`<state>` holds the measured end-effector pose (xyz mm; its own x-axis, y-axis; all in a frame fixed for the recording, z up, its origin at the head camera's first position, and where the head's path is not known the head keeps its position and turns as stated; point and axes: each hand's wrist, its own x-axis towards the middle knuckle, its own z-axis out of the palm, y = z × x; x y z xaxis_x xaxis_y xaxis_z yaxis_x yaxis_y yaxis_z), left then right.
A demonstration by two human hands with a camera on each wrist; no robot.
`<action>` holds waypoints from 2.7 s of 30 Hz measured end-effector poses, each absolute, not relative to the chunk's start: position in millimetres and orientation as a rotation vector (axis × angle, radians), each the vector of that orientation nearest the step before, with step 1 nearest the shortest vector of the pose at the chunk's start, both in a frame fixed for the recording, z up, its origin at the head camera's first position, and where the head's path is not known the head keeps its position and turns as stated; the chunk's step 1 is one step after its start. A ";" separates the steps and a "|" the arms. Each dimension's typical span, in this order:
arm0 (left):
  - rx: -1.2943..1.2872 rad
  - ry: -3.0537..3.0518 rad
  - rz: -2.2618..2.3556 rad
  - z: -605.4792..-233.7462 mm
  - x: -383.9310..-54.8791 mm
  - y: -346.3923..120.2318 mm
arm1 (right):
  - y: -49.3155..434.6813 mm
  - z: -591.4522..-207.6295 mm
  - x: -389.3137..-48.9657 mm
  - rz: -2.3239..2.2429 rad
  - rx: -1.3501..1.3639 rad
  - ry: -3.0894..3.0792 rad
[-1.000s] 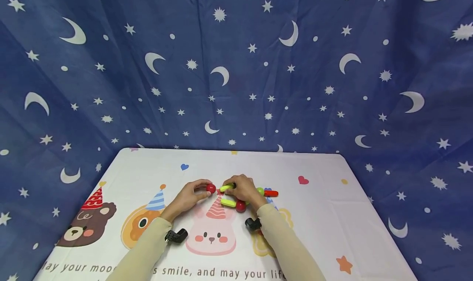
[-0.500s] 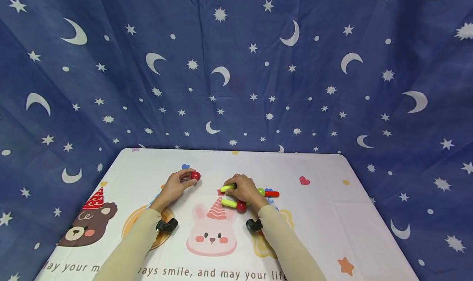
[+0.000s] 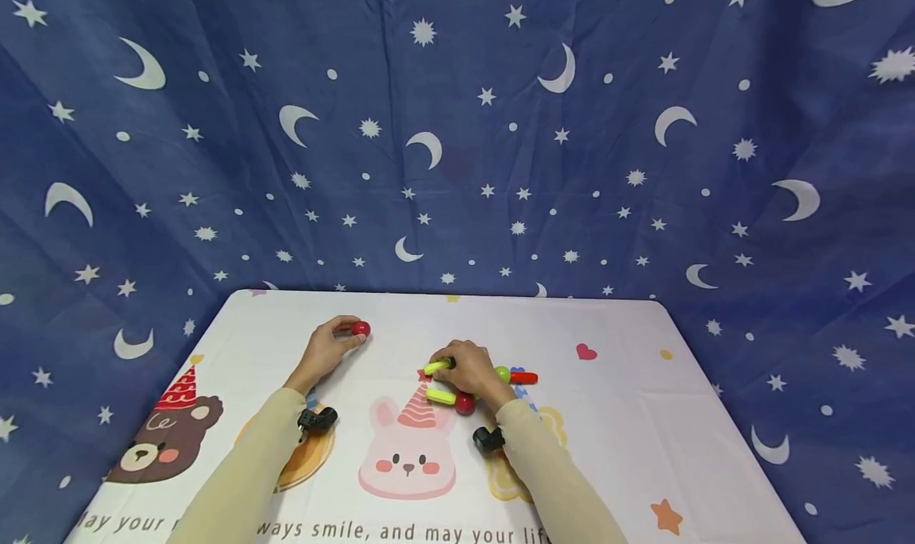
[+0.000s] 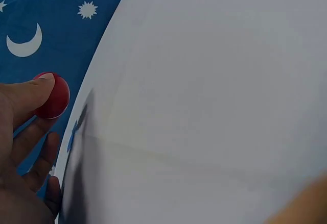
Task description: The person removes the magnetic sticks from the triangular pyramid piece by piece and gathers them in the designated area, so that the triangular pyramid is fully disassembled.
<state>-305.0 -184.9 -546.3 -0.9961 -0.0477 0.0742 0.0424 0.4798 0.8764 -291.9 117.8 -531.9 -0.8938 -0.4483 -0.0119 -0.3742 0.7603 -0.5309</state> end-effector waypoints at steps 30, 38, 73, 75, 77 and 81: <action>0.053 -2.693 -1.555 -547.5 -303.7 -191.8 | 118.1 -532.2 -290.4 -0.802 -0.685 2.843; -0.017 -2.562 -1.604 -532.9 -293.6 -184.5 | 120.9 -532.6 -292.7 -0.895 -0.625 2.795; -0.460 -2.756 -1.703 -548.2 -283.0 -89.6 | 124.7 -532.7 -296.3 -1.028 -0.592 2.793; -0.470 -2.768 -1.706 -549.1 -283.6 -86.8 | 125.1 -533.0 -296.3 -1.027 -0.607 2.797; -0.482 -2.785 -1.679 -549.9 -283.8 -84.5 | 125.7 -533.4 -296.2 -1.036 -0.612 2.799; -0.488 -2.797 -1.637 -549.9 -282.9 -82.0 | 126.5 -533.4 -295.5 -1.045 -0.597 2.810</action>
